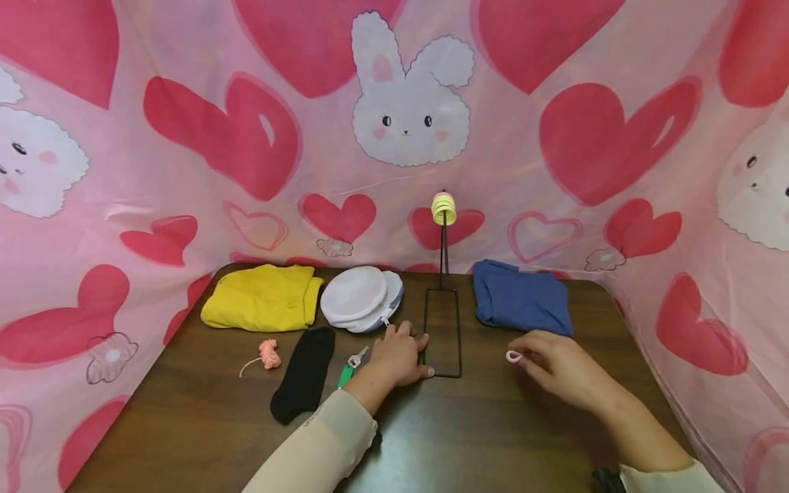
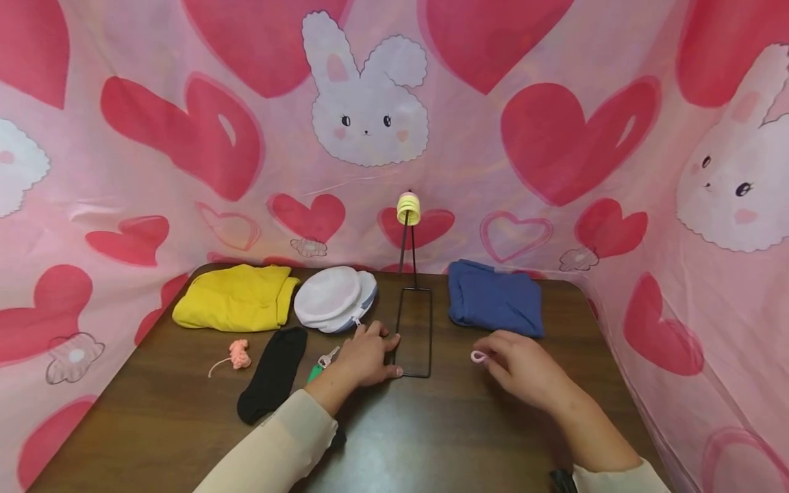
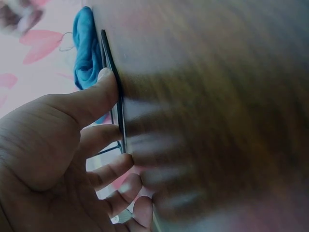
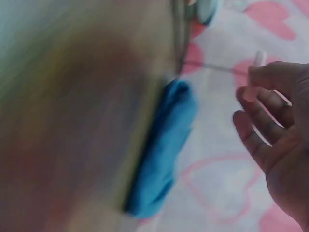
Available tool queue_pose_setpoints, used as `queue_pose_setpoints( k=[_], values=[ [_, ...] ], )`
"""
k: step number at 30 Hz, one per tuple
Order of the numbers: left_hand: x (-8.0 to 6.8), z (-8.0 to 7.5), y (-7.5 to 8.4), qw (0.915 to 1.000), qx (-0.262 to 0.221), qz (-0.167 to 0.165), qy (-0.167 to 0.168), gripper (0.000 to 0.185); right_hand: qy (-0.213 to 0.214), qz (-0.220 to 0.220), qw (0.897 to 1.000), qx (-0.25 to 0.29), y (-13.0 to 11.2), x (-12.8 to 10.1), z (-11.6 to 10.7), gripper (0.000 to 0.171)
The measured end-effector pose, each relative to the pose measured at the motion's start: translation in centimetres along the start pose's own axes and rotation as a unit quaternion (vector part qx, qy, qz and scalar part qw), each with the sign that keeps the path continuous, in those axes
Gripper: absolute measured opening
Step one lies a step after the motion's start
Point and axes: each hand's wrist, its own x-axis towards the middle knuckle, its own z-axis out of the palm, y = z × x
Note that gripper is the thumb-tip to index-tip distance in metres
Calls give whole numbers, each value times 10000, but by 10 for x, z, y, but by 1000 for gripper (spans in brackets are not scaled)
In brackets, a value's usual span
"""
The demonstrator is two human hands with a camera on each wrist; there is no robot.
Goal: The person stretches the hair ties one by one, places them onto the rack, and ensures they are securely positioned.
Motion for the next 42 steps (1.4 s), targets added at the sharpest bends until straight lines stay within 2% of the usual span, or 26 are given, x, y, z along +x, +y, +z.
queue_pose_setpoints(
  k=[4, 8, 11, 15, 20, 23, 28, 33, 42],
  values=[
    [2, 1, -1, 10000, 40, 13, 7, 76, 561, -467, 9970, 261, -21, 26, -9, 37],
    [1, 2, -1, 10000, 59, -22, -2, 75, 1116, -1015, 9873, 504, -45, 55, -21, 20],
    [-1, 1, -1, 10000, 32, -38, 3, 75, 1460, -1332, 9789, 520, -63, 76, -31, 26],
    [-2, -1, -1, 10000, 15, -38, 20, 75, 1673, -1518, 9731, 453, -85, 99, -45, 31],
    [-1, -1, 0, 10000, 14, -38, 42, 75, 1922, -1678, 9664, 308, -101, 121, -54, 32],
    [-1, 0, 0, 10000, 52, -33, 75, 74, 2050, -1663, 9643, 204, -104, 130, -56, 32],
    [0, 0, 1, 9999, 83, -10, 66, 74, 2013, -1481, 9682, 80, -100, 139, -54, 34],
    [0, -2, 0, 10000, 55, -13, 27, 74, 1808, -1301, 9748, 64, -91, 149, -50, 22],
    [0, -3, 0, 10000, 44, -41, -11, 74, 1885, -1145, 9753, -114, -73, 171, -43, 26]
  ],
)
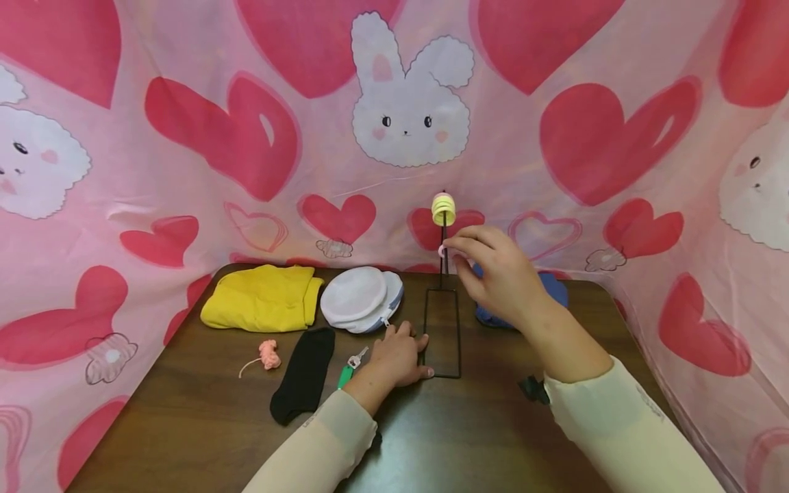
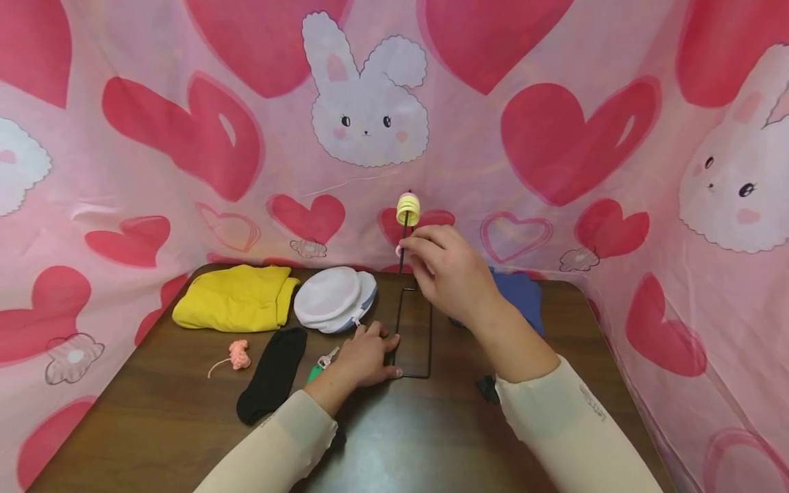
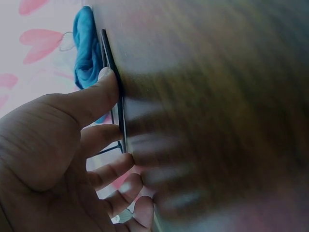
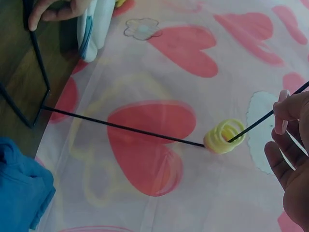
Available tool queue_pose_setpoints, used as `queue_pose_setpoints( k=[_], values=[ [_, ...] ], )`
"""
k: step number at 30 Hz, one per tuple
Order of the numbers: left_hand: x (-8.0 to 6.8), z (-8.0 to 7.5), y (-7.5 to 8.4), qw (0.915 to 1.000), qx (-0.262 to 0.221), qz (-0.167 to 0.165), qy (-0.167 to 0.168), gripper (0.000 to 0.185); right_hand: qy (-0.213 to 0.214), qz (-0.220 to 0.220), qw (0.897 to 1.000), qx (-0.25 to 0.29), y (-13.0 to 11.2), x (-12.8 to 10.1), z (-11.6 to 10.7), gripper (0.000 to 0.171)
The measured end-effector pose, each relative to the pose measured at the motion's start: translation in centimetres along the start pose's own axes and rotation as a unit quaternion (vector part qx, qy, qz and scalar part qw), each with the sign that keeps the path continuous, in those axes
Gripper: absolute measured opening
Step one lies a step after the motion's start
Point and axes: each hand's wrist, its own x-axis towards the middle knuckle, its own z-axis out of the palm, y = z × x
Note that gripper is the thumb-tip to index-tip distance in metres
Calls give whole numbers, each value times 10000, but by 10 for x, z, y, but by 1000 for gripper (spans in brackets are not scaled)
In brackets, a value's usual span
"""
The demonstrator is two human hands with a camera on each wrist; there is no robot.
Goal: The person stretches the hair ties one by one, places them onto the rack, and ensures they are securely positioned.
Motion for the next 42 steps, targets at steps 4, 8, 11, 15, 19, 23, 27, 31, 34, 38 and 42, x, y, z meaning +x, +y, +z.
queue_pose_setpoints(
  k=[4, 8, 11, 15, 19, 23, 27, 31, 34, 38, 42],
  values=[
    [1, 1, 0, 10000, 32, -1, 16, 74, -31, 31, 9999, -125, 9, 6, 5, 26],
    [1, 1, 0, 10000, 70, 2, 29, 74, -7, 68, 9997, -251, 17, 13, 10, 26],
    [0, 0, 1, 10000, 89, -4, 41, 74, -25, 148, 9993, -336, 23, 17, 13, 26],
    [-1, -1, 1, 9999, 96, -8, 49, 74, -192, 245, 9981, -525, 30, 22, 16, 29],
    [-1, 0, 1, 9999, 98, 19, 68, 74, -316, 206, 9963, -766, 36, 28, 18, 34],
    [0, 0, 2, 9999, 89, 27, 91, 74, -344, 211, 9952, -889, 39, 30, 15, 36],
    [-1, 0, 2, 9999, 81, 32, 92, 74, -290, 402, 9967, -641, 37, 22, 10, 36],
    [-1, 0, 2, 9999, 45, 42, 102, 74, -216, 761, 9967, -196, 30, 5, 3, 38],
    [-2, 0, 2, 9999, 18, 24, 112, 74, -215, 1037, 9944, 17, 23, -13, -1, 40],
    [-4, 2, 0, 9999, -15, 7, 127, 75, -265, 1222, 9921, 64, 18, -43, -6, 40],
    [-4, 4, -3, 9998, -79, 73, 161, 75, -310, 1461, 9888, 9, 18, -77, -10, 40]
  ],
)
